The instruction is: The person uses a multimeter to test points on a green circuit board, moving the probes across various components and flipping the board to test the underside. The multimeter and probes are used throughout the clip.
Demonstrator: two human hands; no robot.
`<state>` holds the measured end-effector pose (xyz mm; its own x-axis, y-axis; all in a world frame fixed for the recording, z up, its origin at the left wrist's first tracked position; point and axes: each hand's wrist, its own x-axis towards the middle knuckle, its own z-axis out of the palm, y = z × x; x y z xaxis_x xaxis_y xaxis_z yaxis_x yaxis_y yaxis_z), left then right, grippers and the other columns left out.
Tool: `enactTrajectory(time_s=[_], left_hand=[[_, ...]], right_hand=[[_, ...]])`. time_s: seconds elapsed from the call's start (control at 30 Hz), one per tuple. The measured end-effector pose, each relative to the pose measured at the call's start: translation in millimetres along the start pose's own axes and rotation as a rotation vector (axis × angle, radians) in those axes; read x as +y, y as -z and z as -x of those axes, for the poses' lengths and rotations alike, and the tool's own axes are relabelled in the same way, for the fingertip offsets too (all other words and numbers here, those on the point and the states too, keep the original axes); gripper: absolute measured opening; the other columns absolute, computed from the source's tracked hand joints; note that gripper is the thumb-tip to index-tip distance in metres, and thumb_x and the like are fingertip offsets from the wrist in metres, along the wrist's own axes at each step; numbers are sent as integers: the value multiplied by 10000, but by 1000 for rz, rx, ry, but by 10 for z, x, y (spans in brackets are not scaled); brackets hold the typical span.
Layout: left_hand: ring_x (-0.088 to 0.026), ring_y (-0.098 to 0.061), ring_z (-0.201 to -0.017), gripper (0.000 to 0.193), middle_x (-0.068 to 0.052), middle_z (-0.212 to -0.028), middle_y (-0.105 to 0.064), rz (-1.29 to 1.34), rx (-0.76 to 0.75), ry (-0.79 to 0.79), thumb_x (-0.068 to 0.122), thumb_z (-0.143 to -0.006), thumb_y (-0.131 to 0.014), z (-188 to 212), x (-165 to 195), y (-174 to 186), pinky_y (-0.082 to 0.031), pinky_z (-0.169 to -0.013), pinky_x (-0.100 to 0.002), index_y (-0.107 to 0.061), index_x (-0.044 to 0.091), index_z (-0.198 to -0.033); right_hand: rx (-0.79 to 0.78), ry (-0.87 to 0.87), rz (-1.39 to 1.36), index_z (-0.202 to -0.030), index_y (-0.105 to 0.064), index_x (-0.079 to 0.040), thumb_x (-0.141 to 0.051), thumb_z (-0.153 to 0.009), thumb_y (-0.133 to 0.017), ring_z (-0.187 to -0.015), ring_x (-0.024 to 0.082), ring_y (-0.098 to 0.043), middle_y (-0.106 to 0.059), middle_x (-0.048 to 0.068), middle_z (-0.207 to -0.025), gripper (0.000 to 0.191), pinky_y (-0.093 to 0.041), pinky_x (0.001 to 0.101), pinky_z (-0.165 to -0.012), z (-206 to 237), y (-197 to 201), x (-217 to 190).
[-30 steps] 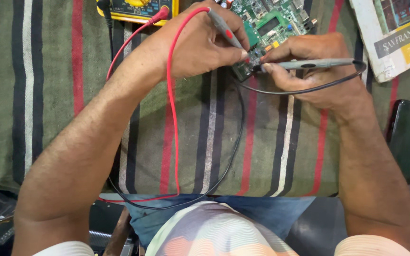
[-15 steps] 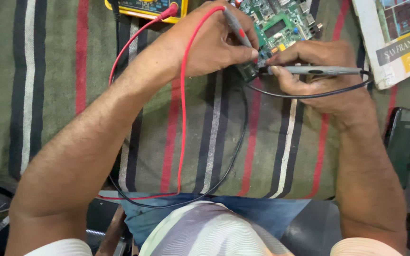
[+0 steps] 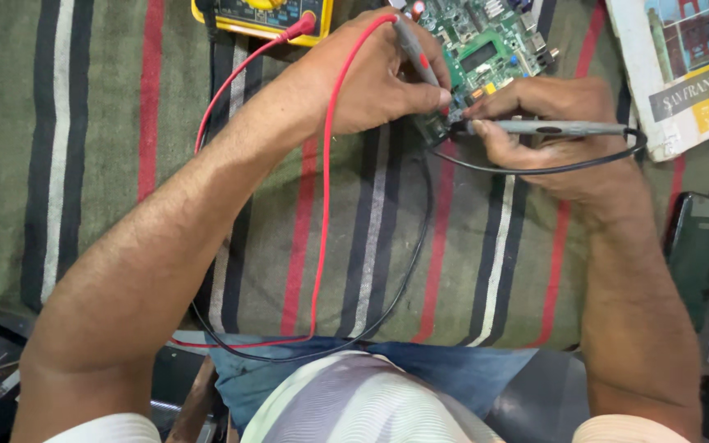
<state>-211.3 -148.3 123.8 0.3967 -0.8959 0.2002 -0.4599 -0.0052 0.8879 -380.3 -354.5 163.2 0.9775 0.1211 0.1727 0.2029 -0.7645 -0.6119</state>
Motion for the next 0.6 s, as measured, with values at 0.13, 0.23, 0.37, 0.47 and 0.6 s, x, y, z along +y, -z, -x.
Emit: enactTrajectory(time_s=[0.13,0.23,0.37,0.47,0.6], left_hand=[[-143,-733,-801,171,-53,-836,-762,14,-7,-14,222,-873,-800,-36,-34,12,-565,-719,-312,-773,67,-939],[-141,-738,-796,174,-55,-841,-769,3,-2,-7,222,-862,-798,-32,-22,41,-568,-716,-309,-775,67,-937],[-139,-744,-785,164,-52,-833,-773,34,-6,50,219,-860,-787,-33,25,72,-571,-705,-304,-773,76,-938],[-150,-737,-781,162,-59,-830,-771,15,-19,62,212,-853,-785,-64,59,110,-562,-706,-307,-773,75,-938],[-144,-741,-803,160,-54,-847,-778,21,-8,59,208,-842,-780,-98,86,162,-565,-724,-301,-776,79,-936]], right_hand=[[4,10,21,-1032,-723,-13,-58,-964,-770,-833,121,-720,-757,97,-977,95,-534,255,-710,-64,-1,-50],[-8,-31,-9,-1024,-730,-24,-64,-937,-766,-766,103,-699,-745,80,-906,102,-522,251,-662,-110,10,-88],[-2,-74,-19,-1021,-743,-23,-70,-926,-773,-704,81,-645,-725,59,-838,110,-485,255,-605,-144,19,-117],[7,-89,-62,-1013,-740,-23,-75,-923,-767,-704,62,-628,-722,42,-828,107,-477,245,-593,-170,25,-118],[16,-116,-68,-1015,-751,-22,-92,-921,-769,-689,51,-626,-733,37,-826,119,-483,232,-577,-236,34,-98]])
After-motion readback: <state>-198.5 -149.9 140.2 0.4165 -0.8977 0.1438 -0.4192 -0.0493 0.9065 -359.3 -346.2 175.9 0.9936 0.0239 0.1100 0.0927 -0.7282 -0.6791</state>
